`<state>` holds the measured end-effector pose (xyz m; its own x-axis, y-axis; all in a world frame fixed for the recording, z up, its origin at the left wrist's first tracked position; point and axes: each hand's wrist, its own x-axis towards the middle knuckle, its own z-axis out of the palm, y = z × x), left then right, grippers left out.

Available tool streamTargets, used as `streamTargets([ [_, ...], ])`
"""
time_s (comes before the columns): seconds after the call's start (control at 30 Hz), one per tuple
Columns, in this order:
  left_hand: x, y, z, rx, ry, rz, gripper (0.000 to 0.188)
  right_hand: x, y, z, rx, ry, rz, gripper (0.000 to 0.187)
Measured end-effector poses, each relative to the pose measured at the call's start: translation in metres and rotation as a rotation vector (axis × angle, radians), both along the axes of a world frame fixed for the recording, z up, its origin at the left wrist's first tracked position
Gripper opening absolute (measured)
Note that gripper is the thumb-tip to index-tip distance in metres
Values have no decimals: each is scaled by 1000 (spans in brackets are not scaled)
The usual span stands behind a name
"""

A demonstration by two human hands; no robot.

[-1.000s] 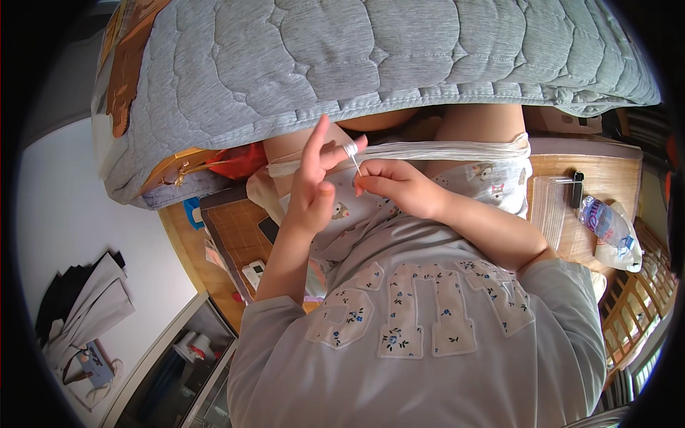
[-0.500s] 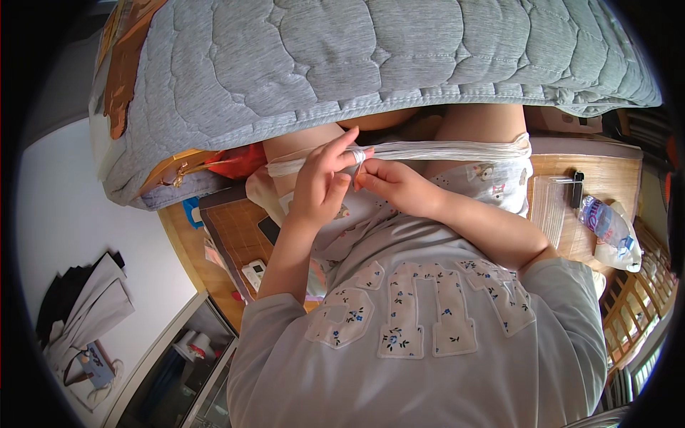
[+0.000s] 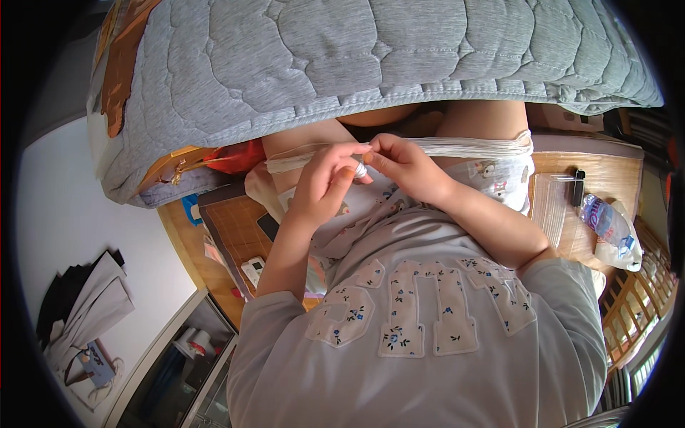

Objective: Winding white thread from a larger bundle onto small plastic spools.

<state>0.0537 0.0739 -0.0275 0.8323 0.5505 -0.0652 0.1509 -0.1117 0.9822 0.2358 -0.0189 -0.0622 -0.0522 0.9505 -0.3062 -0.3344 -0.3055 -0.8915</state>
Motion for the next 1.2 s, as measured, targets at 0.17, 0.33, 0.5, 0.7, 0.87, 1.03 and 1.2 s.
streamTargets([
  [0.17, 9, -6, 3, 97, 35, 73, 31, -1, -1, 7, 31, -104, -153, 15],
  [0.33, 13, -10, -6, 59, 32, 129, 48, 5, -1, 13, 76, -80, -201, 16],
  [0.5, 12, -11, -10, 120, 53, 113, 57, 11, 2, 11, 145, -230, -140, 14],
  [0.7, 11, -16, -1, -65, -5, 138, 65, 21, 3, 21, 157, -29, 26, 10],
  [0.87, 6, -16, 14, -129, -25, -35, 78, 32, 6, 37, 128, 56, 231, 11],
  [1.03, -1, -16, 29, -385, -53, -137, 93, 38, 6, 50, 351, -120, 369, 13],
  [1.2, -3, -16, 35, -404, -48, -214, 94, 35, 4, 56, 336, -22, 389, 8],
])
